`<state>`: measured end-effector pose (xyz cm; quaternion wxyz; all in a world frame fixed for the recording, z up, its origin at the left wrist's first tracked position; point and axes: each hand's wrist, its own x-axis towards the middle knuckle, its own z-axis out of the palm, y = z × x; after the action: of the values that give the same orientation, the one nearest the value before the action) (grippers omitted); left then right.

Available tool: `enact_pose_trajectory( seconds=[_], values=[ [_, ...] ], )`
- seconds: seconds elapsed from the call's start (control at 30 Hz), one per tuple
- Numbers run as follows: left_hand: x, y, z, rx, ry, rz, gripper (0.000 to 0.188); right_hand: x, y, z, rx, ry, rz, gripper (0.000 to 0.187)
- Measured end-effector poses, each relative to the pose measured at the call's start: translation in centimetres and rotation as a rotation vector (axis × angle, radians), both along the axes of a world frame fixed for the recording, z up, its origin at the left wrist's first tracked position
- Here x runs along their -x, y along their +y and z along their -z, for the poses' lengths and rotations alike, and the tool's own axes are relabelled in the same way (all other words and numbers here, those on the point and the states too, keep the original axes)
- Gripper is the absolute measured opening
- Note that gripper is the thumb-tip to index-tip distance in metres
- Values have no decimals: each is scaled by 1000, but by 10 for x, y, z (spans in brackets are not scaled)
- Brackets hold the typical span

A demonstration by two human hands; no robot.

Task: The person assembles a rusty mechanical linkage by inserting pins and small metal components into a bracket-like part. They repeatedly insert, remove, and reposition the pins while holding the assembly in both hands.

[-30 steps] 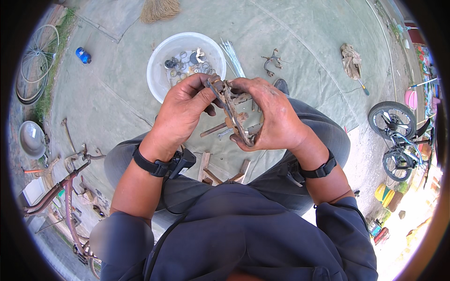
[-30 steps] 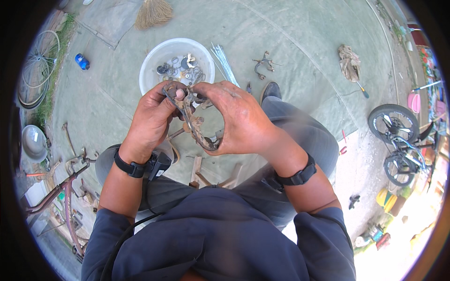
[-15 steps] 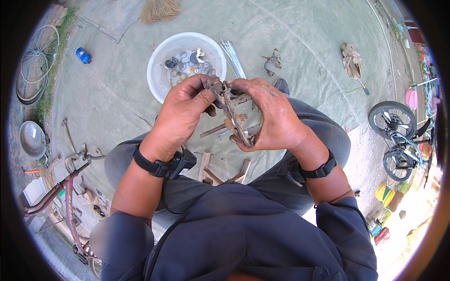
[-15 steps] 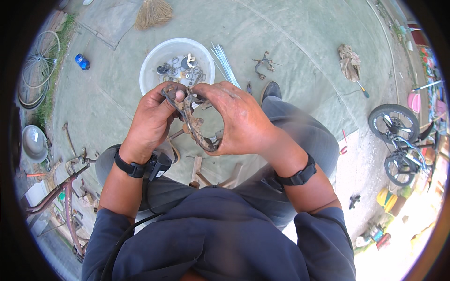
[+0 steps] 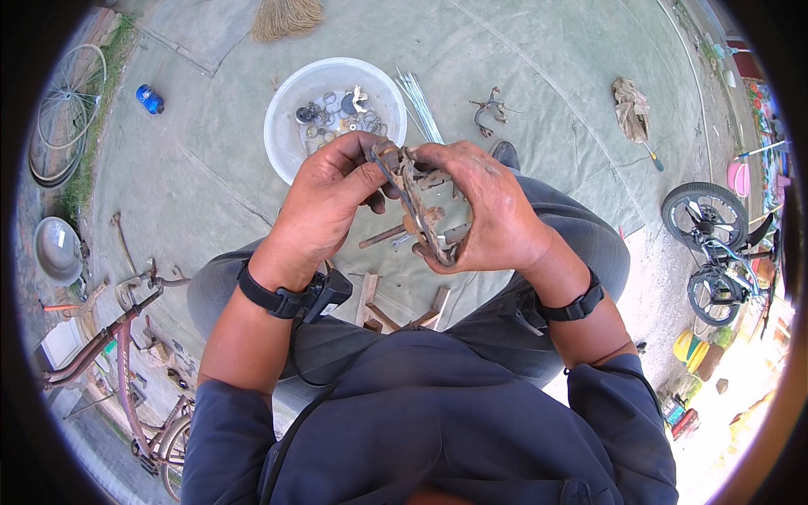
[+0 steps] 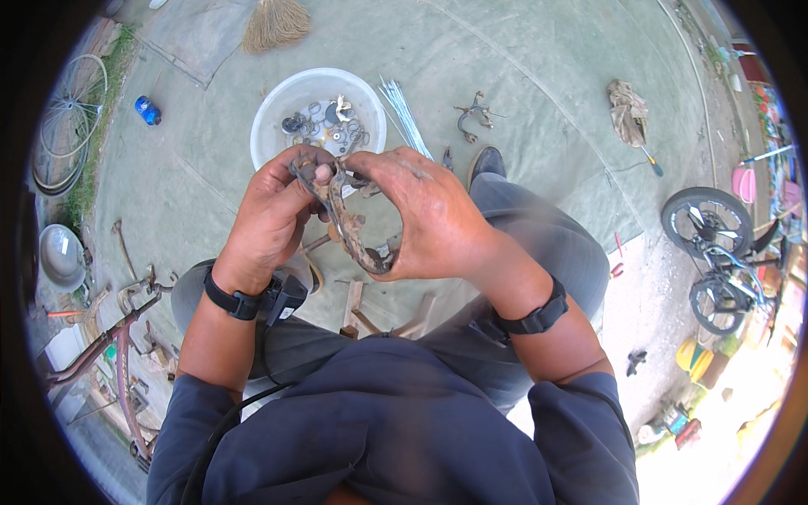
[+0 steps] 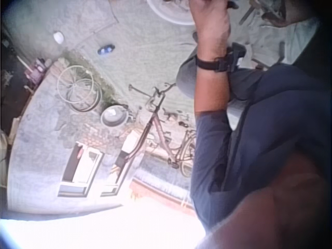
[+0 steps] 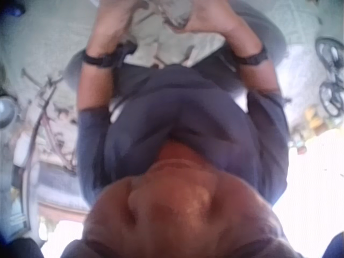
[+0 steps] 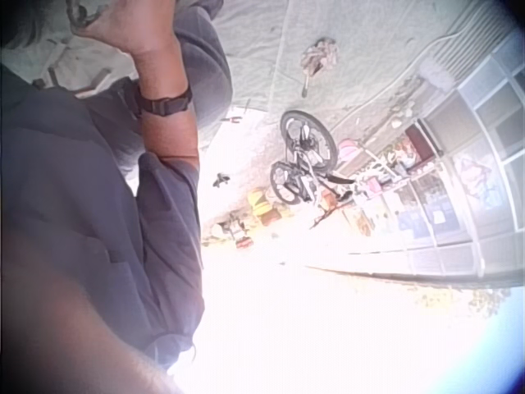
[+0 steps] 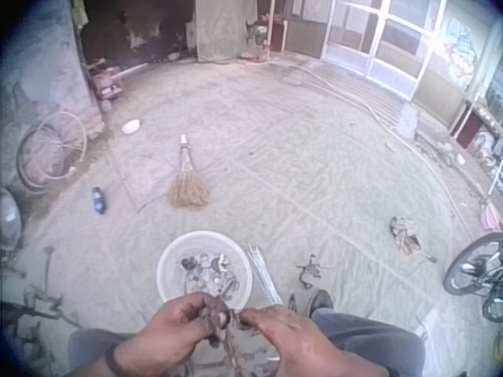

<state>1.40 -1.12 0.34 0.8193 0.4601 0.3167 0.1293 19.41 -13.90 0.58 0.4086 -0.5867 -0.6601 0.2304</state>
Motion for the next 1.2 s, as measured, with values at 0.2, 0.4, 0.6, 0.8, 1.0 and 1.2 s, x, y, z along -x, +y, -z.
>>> enact_pose_trajectory(
  seconds=[0.2,0.4,0.6,0.8,1.0,1.2],
  values=[
    [1,-2,0,-13,35,-10,14,1,0,0,-17,-1,-4,83],
    [1,-3,0,-20,53,-13,14,1,1,1,-17,-15,-11,82],
    [2,1,1,68,-9,2,16,1,0,0,-3,-19,-18,79],
    [4,4,2,235,-76,-28,19,1,1,0,-16,-16,-19,79],
    [3,3,0,161,-12,-25,18,2,0,0,-13,-11,-18,79],
    [1,2,-2,196,57,-7,17,1,1,1,-18,-13,-15,79]
  ],
)
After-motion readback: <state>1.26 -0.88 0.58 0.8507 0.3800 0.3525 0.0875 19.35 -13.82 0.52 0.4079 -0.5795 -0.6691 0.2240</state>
